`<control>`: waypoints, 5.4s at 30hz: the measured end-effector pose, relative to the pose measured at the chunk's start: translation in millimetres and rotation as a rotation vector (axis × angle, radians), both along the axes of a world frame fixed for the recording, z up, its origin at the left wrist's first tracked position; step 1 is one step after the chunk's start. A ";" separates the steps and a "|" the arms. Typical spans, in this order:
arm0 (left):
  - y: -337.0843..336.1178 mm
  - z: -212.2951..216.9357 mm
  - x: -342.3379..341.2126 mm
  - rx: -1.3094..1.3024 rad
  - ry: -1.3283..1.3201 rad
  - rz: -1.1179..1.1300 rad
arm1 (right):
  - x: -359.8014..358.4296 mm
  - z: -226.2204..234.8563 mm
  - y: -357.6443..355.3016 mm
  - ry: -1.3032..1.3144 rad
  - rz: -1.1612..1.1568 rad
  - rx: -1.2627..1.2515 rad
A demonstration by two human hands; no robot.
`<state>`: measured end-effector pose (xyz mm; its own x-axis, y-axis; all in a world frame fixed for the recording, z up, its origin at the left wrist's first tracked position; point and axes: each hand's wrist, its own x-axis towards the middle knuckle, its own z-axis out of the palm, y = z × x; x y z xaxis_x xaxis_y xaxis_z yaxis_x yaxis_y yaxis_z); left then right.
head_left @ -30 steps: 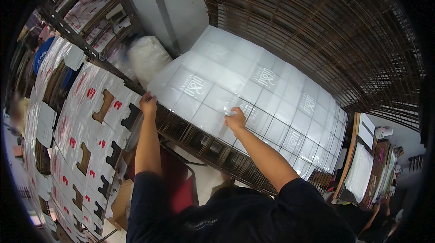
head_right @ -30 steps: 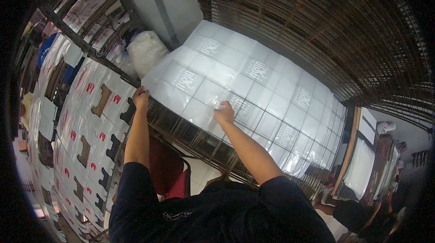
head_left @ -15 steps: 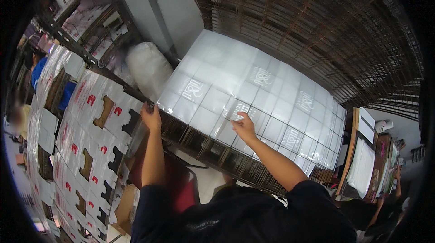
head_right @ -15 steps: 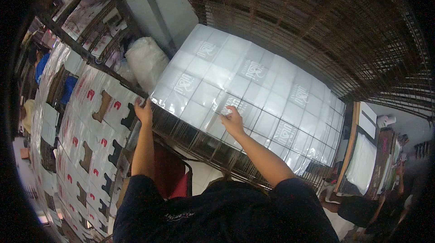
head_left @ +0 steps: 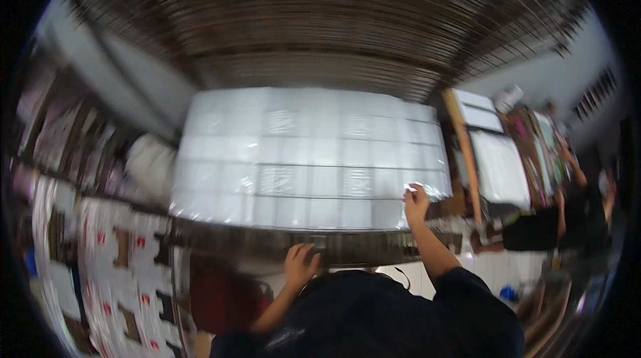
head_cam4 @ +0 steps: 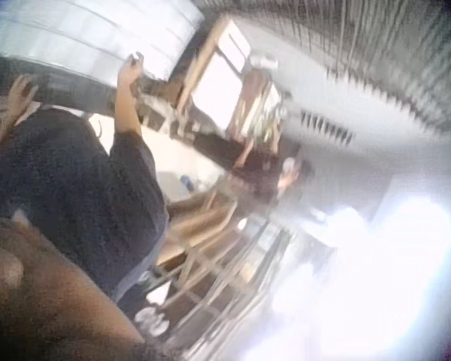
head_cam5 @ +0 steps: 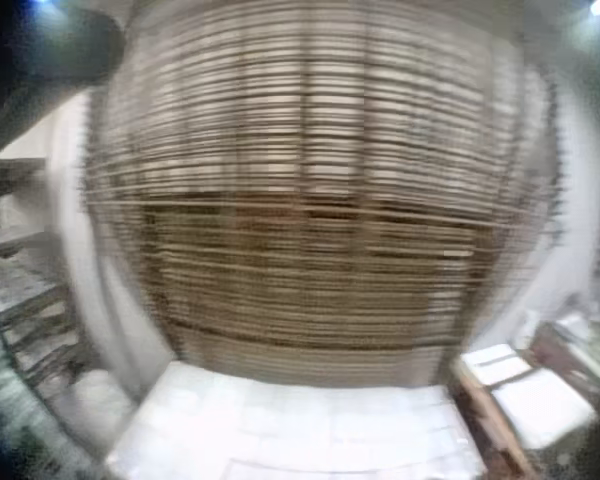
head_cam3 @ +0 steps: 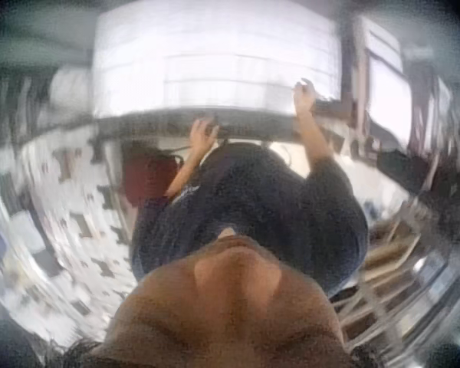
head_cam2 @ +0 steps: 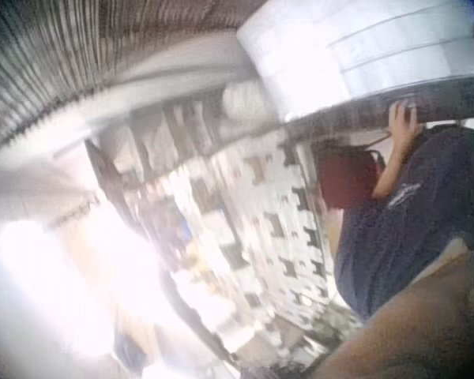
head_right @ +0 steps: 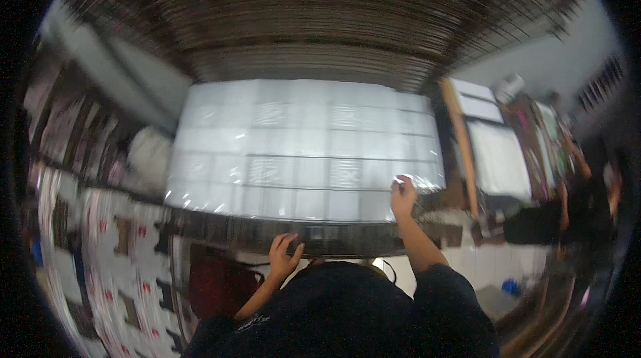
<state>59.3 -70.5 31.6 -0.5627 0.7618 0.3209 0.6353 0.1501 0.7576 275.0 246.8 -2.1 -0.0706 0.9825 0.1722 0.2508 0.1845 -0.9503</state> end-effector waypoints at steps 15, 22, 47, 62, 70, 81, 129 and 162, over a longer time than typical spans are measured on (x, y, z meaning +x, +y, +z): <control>76.9 -7.8 69.8 -0.204 0.424 -0.162 | 302.2 -8.5 21.8 -0.370 -0.820 -0.035; 89.0 -12.1 130.3 -0.258 0.559 -0.037 | 356.1 -35.7 50.9 -0.150 -0.736 -0.256; 37.7 1.3 170.5 -0.267 0.452 0.262 | 406.3 9.7 255.2 1.437 -0.339 -0.134; 116.1 68.9 203.9 -0.234 0.219 0.004 | 397.0 -21.0 302.7 1.157 -0.747 -0.327; 274.2 82.9 290.3 -0.639 -1.377 -0.421 | 355.4 175.7 143.3 0.865 -0.440 -0.052; 381.4 41.5 354.7 -0.463 -1.697 -0.583 | 382.5 286.8 -26.0 0.563 -0.218 -0.128; -51.2 -9.0 -216.7 -0.110 -0.228 0.843 | -189.3 17.3 -36.8 -0.298 0.377 -0.484; -63.0 -0.2 -194.2 -0.147 0.091 0.854 | -158.6 13.1 -41.1 -0.298 0.247 -0.137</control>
<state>-134.8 -133.4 31.4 -0.9372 0.1285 0.3241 0.3182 0.6954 0.6444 116.5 205.7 11.0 -0.3346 0.9421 -0.0229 0.4827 0.1504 -0.8628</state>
